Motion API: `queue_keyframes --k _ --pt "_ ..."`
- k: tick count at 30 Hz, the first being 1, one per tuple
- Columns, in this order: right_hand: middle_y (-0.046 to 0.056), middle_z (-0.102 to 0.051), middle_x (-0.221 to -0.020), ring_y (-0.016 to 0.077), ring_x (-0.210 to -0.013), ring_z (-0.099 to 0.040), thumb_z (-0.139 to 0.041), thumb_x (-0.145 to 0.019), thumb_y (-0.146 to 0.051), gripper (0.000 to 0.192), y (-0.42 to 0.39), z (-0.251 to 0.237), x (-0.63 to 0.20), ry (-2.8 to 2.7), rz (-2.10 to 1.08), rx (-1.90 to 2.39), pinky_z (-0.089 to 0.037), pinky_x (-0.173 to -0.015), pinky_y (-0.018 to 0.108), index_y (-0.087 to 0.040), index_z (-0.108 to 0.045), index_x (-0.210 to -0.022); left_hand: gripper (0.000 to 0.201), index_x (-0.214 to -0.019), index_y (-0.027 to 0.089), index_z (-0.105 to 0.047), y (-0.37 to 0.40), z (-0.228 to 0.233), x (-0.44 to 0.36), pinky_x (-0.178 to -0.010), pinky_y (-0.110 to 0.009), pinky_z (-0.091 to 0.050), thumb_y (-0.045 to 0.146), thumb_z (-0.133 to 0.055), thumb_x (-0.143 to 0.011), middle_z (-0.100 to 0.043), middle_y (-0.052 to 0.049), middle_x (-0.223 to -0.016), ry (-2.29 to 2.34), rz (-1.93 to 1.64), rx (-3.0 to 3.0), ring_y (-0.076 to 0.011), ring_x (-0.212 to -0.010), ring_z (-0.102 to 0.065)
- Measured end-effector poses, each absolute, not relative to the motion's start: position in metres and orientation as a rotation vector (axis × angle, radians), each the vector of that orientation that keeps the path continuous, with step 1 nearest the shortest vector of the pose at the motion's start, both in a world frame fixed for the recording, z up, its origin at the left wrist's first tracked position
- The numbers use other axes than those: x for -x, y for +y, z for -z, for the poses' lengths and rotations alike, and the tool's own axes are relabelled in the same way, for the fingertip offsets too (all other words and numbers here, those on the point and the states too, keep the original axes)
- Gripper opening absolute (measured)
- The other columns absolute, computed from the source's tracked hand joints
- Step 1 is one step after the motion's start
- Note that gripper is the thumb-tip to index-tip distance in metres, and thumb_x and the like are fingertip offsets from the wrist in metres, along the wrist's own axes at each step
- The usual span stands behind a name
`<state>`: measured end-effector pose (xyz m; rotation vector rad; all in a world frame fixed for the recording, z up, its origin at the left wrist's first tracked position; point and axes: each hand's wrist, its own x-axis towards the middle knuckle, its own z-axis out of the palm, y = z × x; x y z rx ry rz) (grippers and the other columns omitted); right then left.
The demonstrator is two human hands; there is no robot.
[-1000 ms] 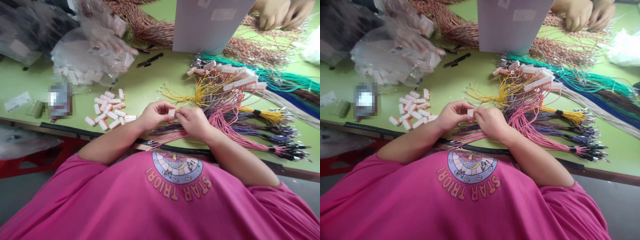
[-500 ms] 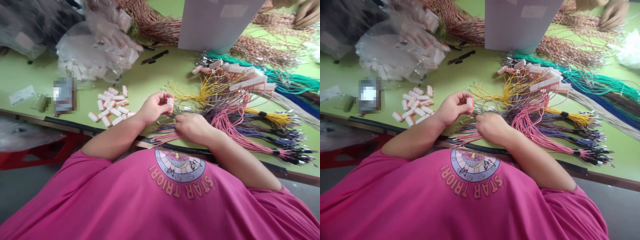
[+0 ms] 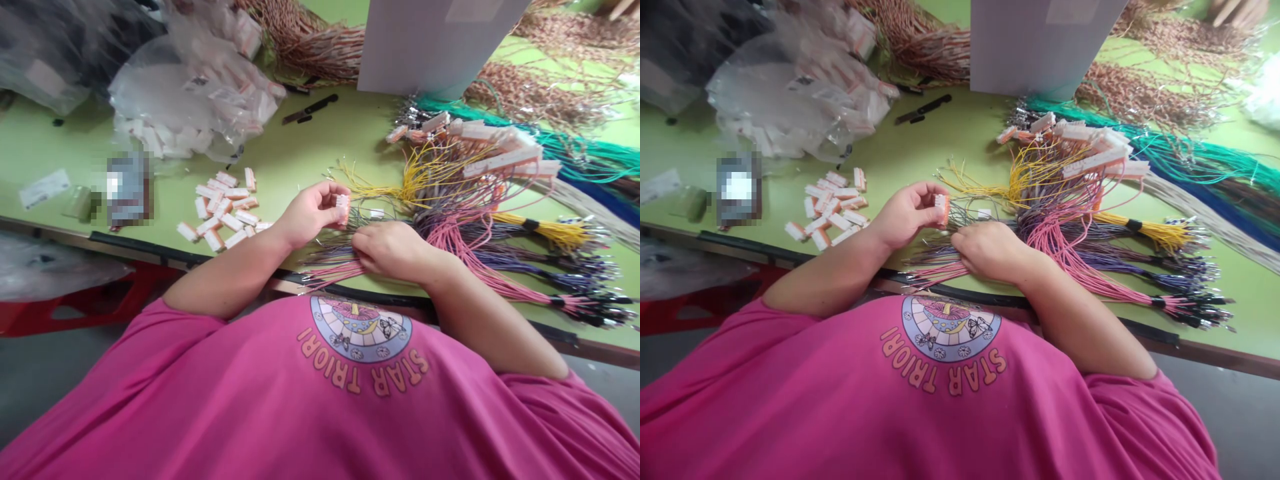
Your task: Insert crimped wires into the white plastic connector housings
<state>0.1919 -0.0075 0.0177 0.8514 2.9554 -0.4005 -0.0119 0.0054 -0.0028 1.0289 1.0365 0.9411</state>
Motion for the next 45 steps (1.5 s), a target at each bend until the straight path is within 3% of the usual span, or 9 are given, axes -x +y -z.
queue_keyframes --k 6,10,15,22,29,33,36,40,45 --pt "0.002 -0.069 -0.08 0.0138 -0.072 -0.058 -0.052 -0.081 -0.014 0.016 -0.007 -0.029 -0.195 2.969 0.991 -0.692 -0.037 -0.07 0.026 -0.019 -0.067 -0.083 0.035 -0.101 0.015 -0.059 0.004 0.005 0.013 -0.061 -0.024 -0.053 0.011 -0.074 -0.07 -0.062 0.003 -0.074 0.972 -0.927 -1.01 -0.0085 -0.062 -0.061" --pt "0.002 -0.072 -0.084 0.0125 -0.071 -0.059 -0.053 -0.082 -0.014 0.023 -0.012 -0.029 -0.192 2.981 1.192 -0.732 -0.041 -0.07 0.025 -0.018 -0.07 -0.096 0.039 -0.102 0.015 -0.059 0.003 0.004 0.013 -0.059 -0.022 -0.05 0.015 -0.079 -0.069 -0.06 0.003 -0.071 0.916 -0.878 -0.972 -0.0072 -0.059 -0.058" --pt "0.003 -0.073 -0.083 0.0127 -0.069 -0.06 -0.051 -0.088 -0.018 0.021 -0.008 -0.028 -0.196 3.059 1.105 -0.933 -0.041 -0.069 0.025 -0.018 -0.072 -0.086 0.045 -0.102 0.015 -0.059 0.003 0.005 0.014 -0.059 -0.023 -0.05 0.023 -0.085 -0.066 -0.06 0.003 -0.072 0.857 -0.855 -0.939 -0.0084 -0.06 -0.06" --pt "0.0 -0.069 -0.069 0.0132 -0.065 -0.06 -0.056 -0.082 -0.021 0.017 -0.007 -0.027 -0.198 3.105 1.124 -1.755 -0.044 -0.065 0.025 -0.017 -0.071 -0.074 0.051 -0.104 0.017 -0.06 0.006 0.01 0.017 -0.06 -0.023 -0.052 0.027 -0.089 -0.062 -0.063 0.003 -0.079 0.805 -0.8 -0.831 -0.0079 -0.062 -0.061" --pt "0.004 -0.072 -0.077 0.0153 -0.071 -0.064 -0.051 -0.088 -0.024 0.024 -0.012 -0.019 -0.192 3.126 0.9 -1.771 -0.044 -0.07 0.027 -0.017 -0.072 -0.08 0.054 -0.103 0.016 -0.06 0.005 0.007 0.015 -0.059 -0.021 -0.051 0.028 -0.091 -0.059 -0.063 0.003 -0.08 0.813 -0.809 -0.795 -0.0069 -0.062 -0.061" --pt "0.007 -0.072 -0.078 0.0168 -0.069 -0.061 -0.045 -0.092 -0.028 0.032 -0.011 -0.018 -0.193 3.023 0.589 -1.716 -0.04 -0.068 0.028 -0.016 -0.072 -0.082 0.054 -0.102 0.015 -0.06 0.005 0.006 0.014 -0.058 -0.022 -0.052 0.028 -0.091 -0.06 -0.064 0.003 -0.081 0.792 -0.811 -0.791 -0.0067 -0.061 -0.061" --pt "0.008 -0.07 -0.075 0.0164 -0.066 -0.058 -0.042 -0.092 -0.029 0.034 -0.011 -0.021 -0.193 2.935 0.555 -1.684 -0.036 -0.066 0.029 -0.016 -0.072 -0.08 0.054 -0.102 0.015 -0.06 0.005 0.005 0.014 -0.058 -0.022 -0.052 0.028 -0.091 -0.06 -0.064 0.003 -0.08 0.786 -0.818 -0.8 -0.0067 -0.06 -0.061" --pt "0.005 -0.065 -0.069 0.0146 -0.063 -0.053 -0.042 -0.09 -0.029 0.034 -0.009 -0.023 -0.19 2.88 0.772 -1.692 -0.034 -0.064 0.028 -0.015 -0.069 -0.076 0.052 -0.103 0.015 -0.059 0.005 0.009 0.013 -0.059 -0.021 -0.052 0.029 -0.091 -0.063 -0.065 0.003 -0.078 0.803 -0.848 -0.881 -0.0077 -0.061 -0.063" --pt "-0.001 -0.058 -0.062 0.0112 -0.061 -0.049 -0.051 -0.083 -0.027 0.023 -0.002 -0.022 -0.189 2.791 1.406 -1.782 -0.035 -0.064 0.026 -0.016 -0.065 -0.068 0.05 -0.098 0.015 -0.061 0.004 0.014 0.012 -0.064 -0.024 -0.056 0.032 -0.092 -0.062 -0.067 0.002 -0.077 0.822 -0.944 -1.056 -0.009 -0.063 -0.066"
